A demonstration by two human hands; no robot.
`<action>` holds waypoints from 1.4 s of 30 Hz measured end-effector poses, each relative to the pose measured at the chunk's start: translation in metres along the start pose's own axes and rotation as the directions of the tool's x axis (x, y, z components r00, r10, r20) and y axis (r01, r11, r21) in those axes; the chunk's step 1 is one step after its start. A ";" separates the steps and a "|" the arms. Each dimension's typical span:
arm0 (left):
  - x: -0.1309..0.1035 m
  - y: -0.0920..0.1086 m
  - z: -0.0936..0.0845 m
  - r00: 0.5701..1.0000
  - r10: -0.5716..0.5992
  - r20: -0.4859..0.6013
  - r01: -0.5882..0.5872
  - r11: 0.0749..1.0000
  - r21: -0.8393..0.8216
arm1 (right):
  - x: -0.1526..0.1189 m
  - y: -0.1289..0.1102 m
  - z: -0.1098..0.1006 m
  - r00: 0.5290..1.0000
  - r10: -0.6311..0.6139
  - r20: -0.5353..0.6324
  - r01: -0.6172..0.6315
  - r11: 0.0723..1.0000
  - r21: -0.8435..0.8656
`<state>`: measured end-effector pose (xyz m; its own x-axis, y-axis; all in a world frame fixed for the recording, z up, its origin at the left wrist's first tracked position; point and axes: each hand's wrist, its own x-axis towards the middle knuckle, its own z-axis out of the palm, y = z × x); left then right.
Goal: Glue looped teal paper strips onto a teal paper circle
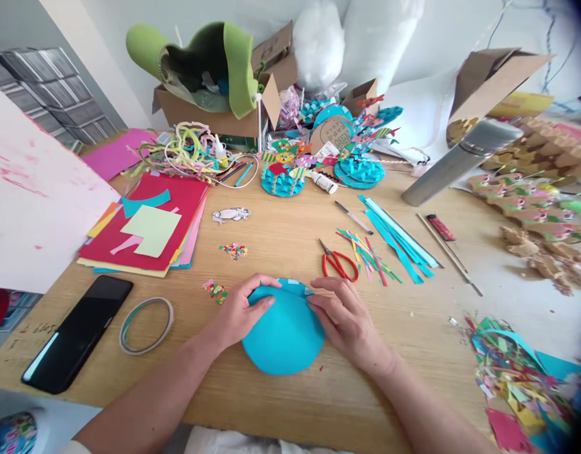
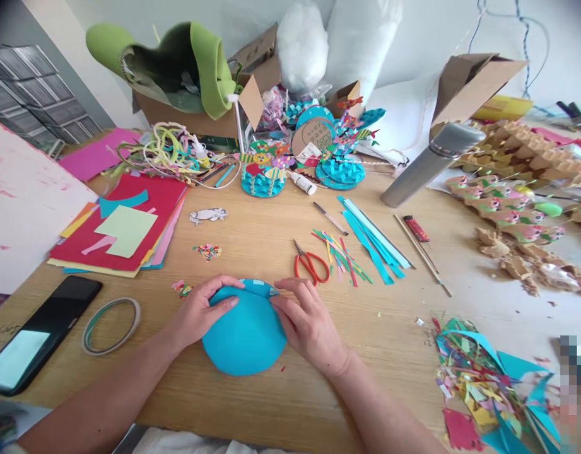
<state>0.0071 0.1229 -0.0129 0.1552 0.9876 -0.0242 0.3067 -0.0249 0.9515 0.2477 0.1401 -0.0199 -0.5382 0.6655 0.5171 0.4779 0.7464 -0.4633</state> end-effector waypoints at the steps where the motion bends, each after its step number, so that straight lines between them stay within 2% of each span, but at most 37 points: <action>1: 0.000 0.001 0.000 1.000 -0.005 -0.002 0.005 1.000 0.008 | 0.001 -0.002 -0.001 1.000 0.009 0.001 -0.009 1.000 0.005; 4: -0.001 0.000 0.000 0.999 -0.049 -0.007 0.049 0.999 0.024 | 0.003 -0.004 -0.005 0.998 0.058 -0.017 -0.057 0.998 0.040; 7: -0.001 -0.007 0.003 0.999 -0.044 -0.030 0.045 0.998 0.041 | 0.009 0.001 -0.014 0.989 0.121 -0.079 -0.116 0.991 0.073; 12: -0.001 -0.019 0.008 0.993 0.003 -0.121 0.012 0.992 0.124 | 0.035 0.029 -0.041 0.965 0.232 -0.120 -0.223 0.971 0.083; 14: -0.002 -0.020 0.008 0.992 0.018 -0.122 0.002 0.987 0.163 | 0.051 0.048 -0.052 0.931 0.332 -0.150 -0.318 0.942 0.108; 16: -0.002 -0.021 0.008 0.994 0.038 -0.104 -0.017 0.981 0.195 | 0.068 0.069 -0.063 0.876 0.439 -0.199 -0.414 0.897 0.156; 20: -0.002 -0.023 0.008 0.982 0.084 -0.171 -0.051 0.980 0.192 | 0.096 0.113 -0.083 0.732 0.561 -0.387 -0.480 0.827 0.292; 22: -0.001 -0.026 0.008 0.977 0.103 -0.189 -0.067 0.979 0.190 | 0.107 0.130 -0.088 0.722 0.551 -0.418 -0.517 0.831 0.203; 24: -0.001 -0.030 0.007 0.981 0.115 -0.155 -0.080 0.973 0.217 | 0.121 0.144 -0.086 0.751 0.549 -0.366 -0.563 0.823 0.078; 26: -0.001 -0.033 0.006 0.985 0.121 -0.119 -0.088 0.964 0.251 | 0.138 0.157 -0.075 0.777 0.563 -0.280 -0.589 0.808 -0.010; 29: -0.002 -0.036 0.008 0.986 0.131 -0.105 -0.097 0.956 0.277 | 0.170 0.174 -0.047 0.802 0.576 -0.158 -0.596 0.790 -0.145; 31: -0.002 -0.034 0.010 0.985 0.144 -0.096 -0.112 0.954 0.279 | 0.190 0.180 -0.028 0.801 0.587 -0.117 -0.597 0.768 -0.230; 34: -0.001 -0.028 0.011 0.988 0.143 -0.063 -0.120 0.952 0.280 | 0.208 0.182 -0.008 0.768 0.635 -0.087 -0.626 0.715 -0.311; 36: -0.001 -0.022 0.011 0.990 0.138 -0.042 -0.121 0.953 0.276 | 0.210 0.180 -0.004 0.733 0.675 -0.080 -0.657 0.674 -0.337; 40: -0.002 -0.017 0.010 0.983 0.182 -0.016 -0.169 0.938 0.301 | 0.191 0.178 -0.016 0.675 0.726 -0.132 -0.721 0.610 -0.330; 42: -0.003 -0.018 0.011 0.975 0.221 -0.013 -0.205 0.925 0.318 | 0.177 0.176 -0.028 0.640 0.729 -0.244 -0.766 0.631 -0.123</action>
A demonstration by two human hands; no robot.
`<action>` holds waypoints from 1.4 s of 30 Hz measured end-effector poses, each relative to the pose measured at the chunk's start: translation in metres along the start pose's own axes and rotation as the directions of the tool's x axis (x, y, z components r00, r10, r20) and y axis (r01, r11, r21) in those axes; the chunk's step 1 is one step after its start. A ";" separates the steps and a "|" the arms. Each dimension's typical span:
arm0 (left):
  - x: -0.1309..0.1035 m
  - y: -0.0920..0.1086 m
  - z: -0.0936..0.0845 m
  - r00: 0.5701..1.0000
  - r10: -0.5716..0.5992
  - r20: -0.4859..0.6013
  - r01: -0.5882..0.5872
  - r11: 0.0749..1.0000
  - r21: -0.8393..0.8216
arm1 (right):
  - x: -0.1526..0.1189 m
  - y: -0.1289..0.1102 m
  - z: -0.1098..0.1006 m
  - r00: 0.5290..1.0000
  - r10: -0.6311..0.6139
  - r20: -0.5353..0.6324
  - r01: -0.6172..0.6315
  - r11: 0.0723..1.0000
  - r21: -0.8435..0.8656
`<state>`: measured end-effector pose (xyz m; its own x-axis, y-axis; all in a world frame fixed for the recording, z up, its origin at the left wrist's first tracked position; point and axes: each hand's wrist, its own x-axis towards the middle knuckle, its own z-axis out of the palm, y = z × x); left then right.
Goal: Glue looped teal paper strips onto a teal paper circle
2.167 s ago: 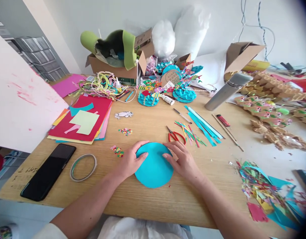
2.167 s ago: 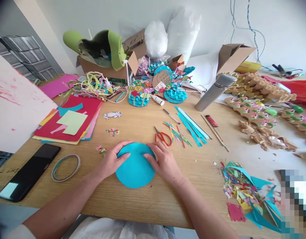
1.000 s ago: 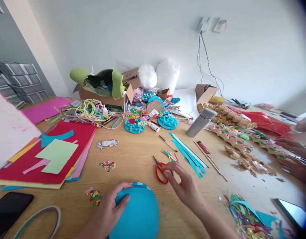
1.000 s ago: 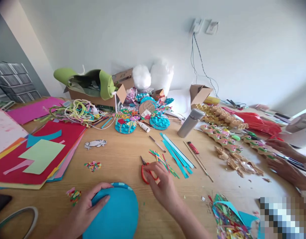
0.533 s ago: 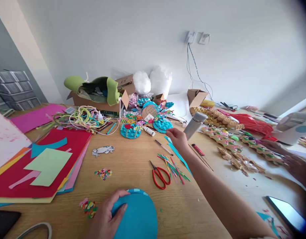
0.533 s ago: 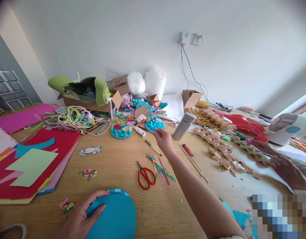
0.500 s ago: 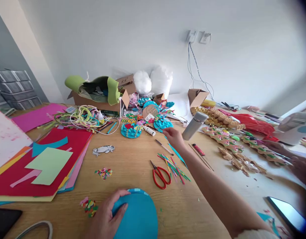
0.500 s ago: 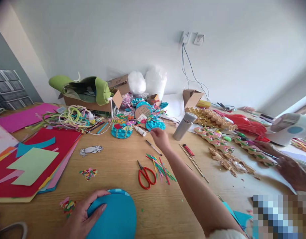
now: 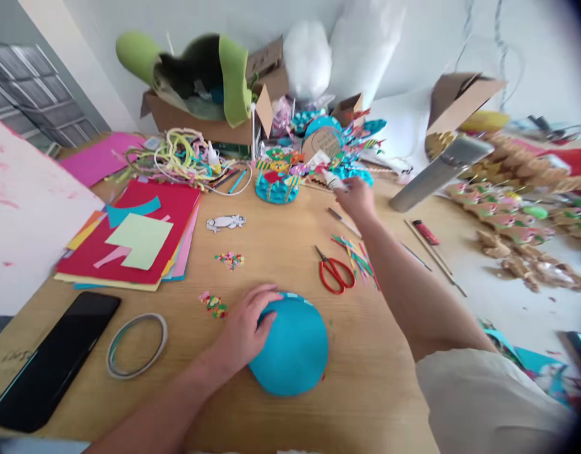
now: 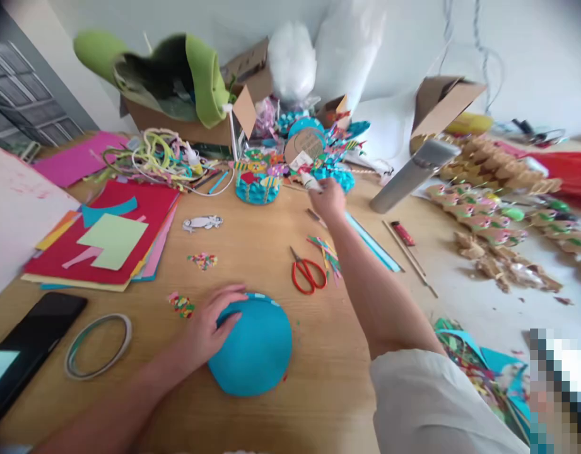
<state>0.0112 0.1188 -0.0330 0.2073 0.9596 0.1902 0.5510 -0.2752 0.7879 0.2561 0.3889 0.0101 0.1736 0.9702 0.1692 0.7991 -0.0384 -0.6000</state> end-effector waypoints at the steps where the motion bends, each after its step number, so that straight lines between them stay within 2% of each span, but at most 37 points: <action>1: 0.000 0.000 0.001 1.000 0.026 0.004 -0.026 1.000 0.012 | -0.007 0.004 -0.008 0.999 0.021 -0.025 -0.016 0.985 0.169; 2: -0.001 0.000 0.002 0.999 0.049 0.010 -0.049 0.998 0.031 | -0.015 0.007 -0.017 0.999 0.035 -0.036 -0.021 0.941 0.337; 4: -0.001 0.000 0.004 0.995 0.103 0.015 -0.103 0.992 0.073 | -0.040 0.007 -0.034 1.000 0.014 -0.002 -0.010 0.793 0.609; 7: -0.001 0.001 0.007 0.984 0.178 0.029 -0.180 0.976 0.125 | -0.086 -0.003 -0.052 0.982 -0.083 0.172 -0.097 0.557 0.825; 9: -0.001 0.002 0.009 0.976 0.211 0.045 -0.216 0.965 0.148 | -0.112 -0.011 -0.055 0.945 -0.112 0.307 -0.212 0.507 0.835; 12: -0.001 0.002 0.011 0.972 0.225 0.066 -0.234 0.953 0.192 | -0.136 -0.020 -0.051 0.894 -0.142 0.425 -0.311 0.486 0.817; 15: -0.002 0.003 0.013 0.970 0.225 0.091 -0.240 0.944 0.228 | -0.145 -0.023 -0.042 0.871 -0.149 0.467 -0.362 0.447 0.818; 19: -0.002 0.003 0.015 0.963 0.249 0.106 -0.269 0.928 0.260 | -0.151 -0.023 -0.028 0.868 -0.110 0.484 -0.419 0.359 0.834; 26: -0.001 0.005 0.013 0.946 0.309 0.096 -0.324 0.898 0.299 | -0.160 -0.014 -0.005 0.888 -0.110 0.446 -0.374 0.389 0.842; 30: -0.002 0.007 0.012 0.924 0.376 0.064 -0.375 0.863 0.338 | -0.167 -0.017 -0.005 0.922 -0.183 0.340 -0.184 0.566 0.803; 33: -0.004 0.007 0.011 0.906 0.421 0.046 -0.406 0.830 0.384 | -0.175 -0.024 -0.015 0.920 -0.264 0.289 -0.036 0.677 0.735; 36: -0.005 0.007 0.011 0.895 0.441 0.073 -0.426 0.794 0.433 | -0.182 -0.031 -0.026 0.886 -0.396 0.242 0.130 0.713 0.689; 38: -0.006 0.008 0.011 0.894 0.438 0.092 -0.429 0.780 0.455 | -0.186 -0.033 -0.030 0.842 -0.492 0.220 0.242 0.710 0.662; 42: -0.007 0.010 0.011 0.904 0.418 0.088 -0.408 0.782 0.471 | -0.187 -0.033 -0.031 0.758 -0.617 0.212 0.364 0.670 0.647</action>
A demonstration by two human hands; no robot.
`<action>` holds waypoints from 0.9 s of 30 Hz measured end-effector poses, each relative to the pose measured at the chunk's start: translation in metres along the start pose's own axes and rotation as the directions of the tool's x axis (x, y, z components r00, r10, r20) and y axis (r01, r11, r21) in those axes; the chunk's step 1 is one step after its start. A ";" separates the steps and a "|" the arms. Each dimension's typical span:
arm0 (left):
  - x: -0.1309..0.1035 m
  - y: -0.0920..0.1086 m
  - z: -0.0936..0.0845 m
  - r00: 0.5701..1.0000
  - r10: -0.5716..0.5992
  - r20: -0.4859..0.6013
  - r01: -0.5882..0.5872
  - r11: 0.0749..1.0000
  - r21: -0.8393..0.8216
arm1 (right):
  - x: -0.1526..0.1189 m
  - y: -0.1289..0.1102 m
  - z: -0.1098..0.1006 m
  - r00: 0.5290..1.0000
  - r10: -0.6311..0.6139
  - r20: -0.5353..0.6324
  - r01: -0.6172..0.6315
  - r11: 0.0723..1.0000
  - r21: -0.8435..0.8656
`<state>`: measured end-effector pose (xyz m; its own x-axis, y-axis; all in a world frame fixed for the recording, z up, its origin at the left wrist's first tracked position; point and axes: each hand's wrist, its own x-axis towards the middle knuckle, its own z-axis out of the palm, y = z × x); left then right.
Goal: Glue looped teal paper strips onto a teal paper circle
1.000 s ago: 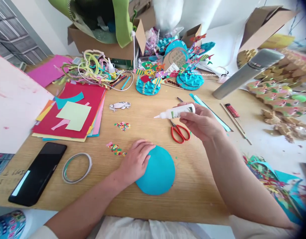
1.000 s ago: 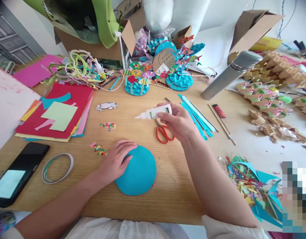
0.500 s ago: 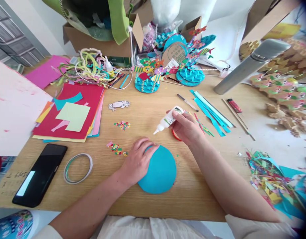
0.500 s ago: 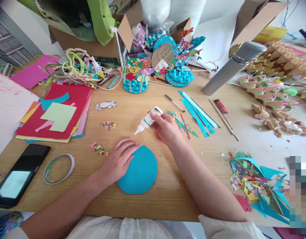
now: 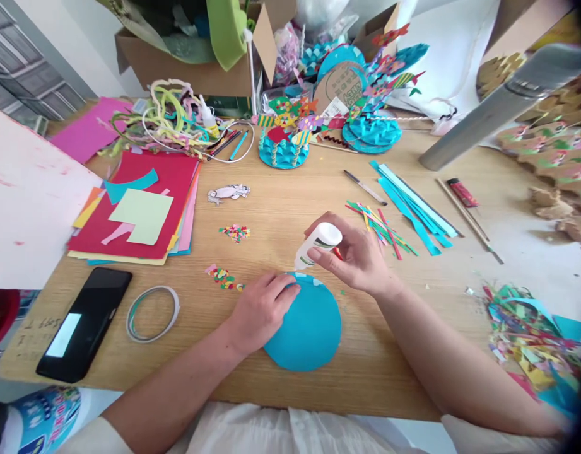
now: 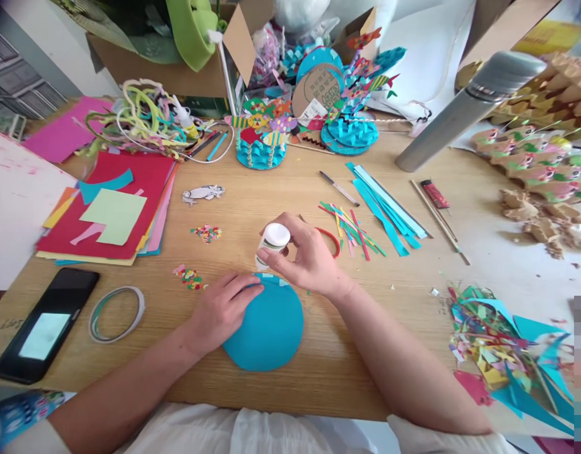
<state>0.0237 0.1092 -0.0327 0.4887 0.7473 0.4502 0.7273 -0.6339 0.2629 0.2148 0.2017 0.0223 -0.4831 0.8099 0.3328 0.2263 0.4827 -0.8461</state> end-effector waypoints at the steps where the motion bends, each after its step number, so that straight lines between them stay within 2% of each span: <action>1: 0.000 0.000 -0.001 1.000 -0.004 -0.003 0.004 1.000 0.001 | 0.000 0.001 0.000 1.000 -0.018 0.011 0.018 1.000 -0.009; 8: -0.002 0.002 -0.009 0.999 0.043 -0.023 -0.042 0.999 0.033 | -0.001 0.001 0.005 0.995 -0.086 0.056 0.089 0.995 -0.038; 16: -0.003 0.010 -0.019 0.993 0.079 0.082 -0.089 0.988 0.128 | -0.004 -0.002 0.015 0.989 -0.055 0.135 0.062 0.997 -0.045; 20: -0.004 0.013 -0.019 0.991 0.099 0.089 -0.113 0.979 0.168 | -0.004 -0.003 0.018 0.989 -0.096 0.114 0.105 0.992 -0.073; 24: -0.005 0.014 -0.019 0.990 0.098 0.098 -0.115 0.976 0.183 | -0.005 -0.004 0.021 0.981 -0.134 0.143 0.146 0.986 -0.080; 27: -0.005 0.014 -0.019 0.990 0.096 0.100 -0.113 0.976 0.185 | -0.006 -0.004 0.022 0.980 -0.166 0.113 0.175 0.982 -0.074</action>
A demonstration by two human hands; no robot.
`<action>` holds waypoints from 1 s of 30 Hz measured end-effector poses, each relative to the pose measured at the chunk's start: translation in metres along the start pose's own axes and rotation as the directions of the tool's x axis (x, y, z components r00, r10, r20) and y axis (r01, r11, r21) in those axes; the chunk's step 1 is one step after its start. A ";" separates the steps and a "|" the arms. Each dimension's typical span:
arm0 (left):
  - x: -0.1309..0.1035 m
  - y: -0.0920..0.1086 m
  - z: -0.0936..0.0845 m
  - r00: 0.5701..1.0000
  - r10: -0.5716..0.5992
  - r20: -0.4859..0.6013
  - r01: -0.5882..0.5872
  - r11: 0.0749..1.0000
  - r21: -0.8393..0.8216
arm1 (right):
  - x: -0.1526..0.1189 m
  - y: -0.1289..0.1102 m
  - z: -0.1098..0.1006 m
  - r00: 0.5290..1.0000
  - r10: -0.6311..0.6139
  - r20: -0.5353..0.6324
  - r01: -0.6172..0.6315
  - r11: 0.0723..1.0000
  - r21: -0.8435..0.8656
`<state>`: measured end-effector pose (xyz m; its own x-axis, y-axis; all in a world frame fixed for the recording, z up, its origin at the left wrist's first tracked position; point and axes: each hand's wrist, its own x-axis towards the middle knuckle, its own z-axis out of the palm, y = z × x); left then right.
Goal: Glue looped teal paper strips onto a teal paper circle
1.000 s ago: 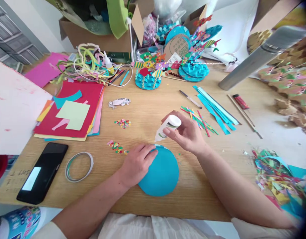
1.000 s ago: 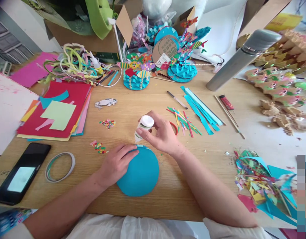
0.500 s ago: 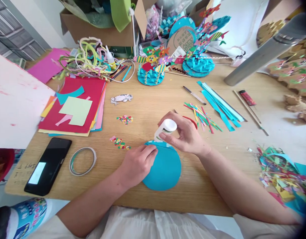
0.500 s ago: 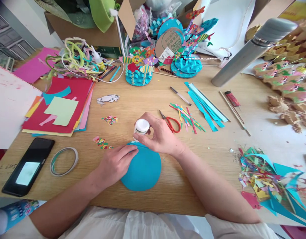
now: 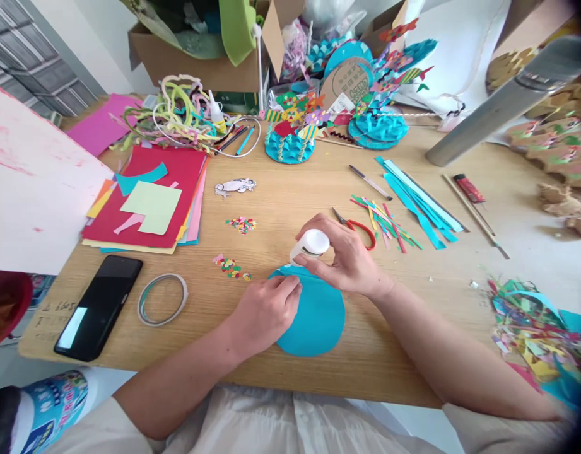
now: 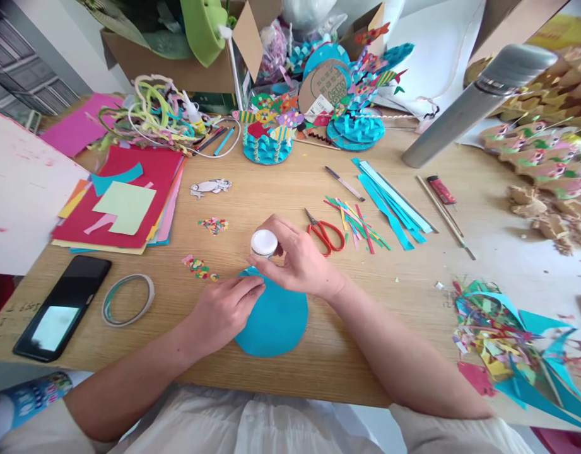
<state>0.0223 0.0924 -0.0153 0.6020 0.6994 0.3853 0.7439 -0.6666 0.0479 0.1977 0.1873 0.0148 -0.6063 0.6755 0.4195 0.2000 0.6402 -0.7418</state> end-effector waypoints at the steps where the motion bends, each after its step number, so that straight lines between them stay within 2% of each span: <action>1: 0.000 0.000 0.000 1.000 0.000 -0.002 0.000 1.000 -0.001 | 0.000 0.000 0.001 1.000 -0.007 0.000 0.007 1.000 -0.001; 12: 0.001 0.001 0.004 0.996 -0.043 0.079 0.043 0.999 0.010 | 0.001 0.001 0.000 0.992 0.105 0.063 -0.099 0.991 -0.090; 17: 0.002 0.001 0.004 0.995 -0.054 0.082 0.056 0.998 -0.029 | -0.002 -0.003 0.000 0.976 0.208 0.063 -0.199 0.972 -0.124; 26: 0.000 0.002 0.007 0.990 -0.123 0.074 0.130 0.987 -0.092 | -0.013 0.001 0.006 0.958 0.269 -0.102 -0.277 0.959 -0.067; 30: -0.002 0.000 0.010 0.979 -0.182 0.094 0.196 0.965 -0.176 | -0.016 0.006 0.006 0.909 0.302 -0.289 -0.323 0.946 -0.027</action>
<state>0.0244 0.0937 -0.0256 0.4814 0.8299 0.2819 0.7843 -0.5515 0.2841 0.2039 0.1786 0.0006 -0.2683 0.9126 0.3086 0.4058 0.3976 -0.8229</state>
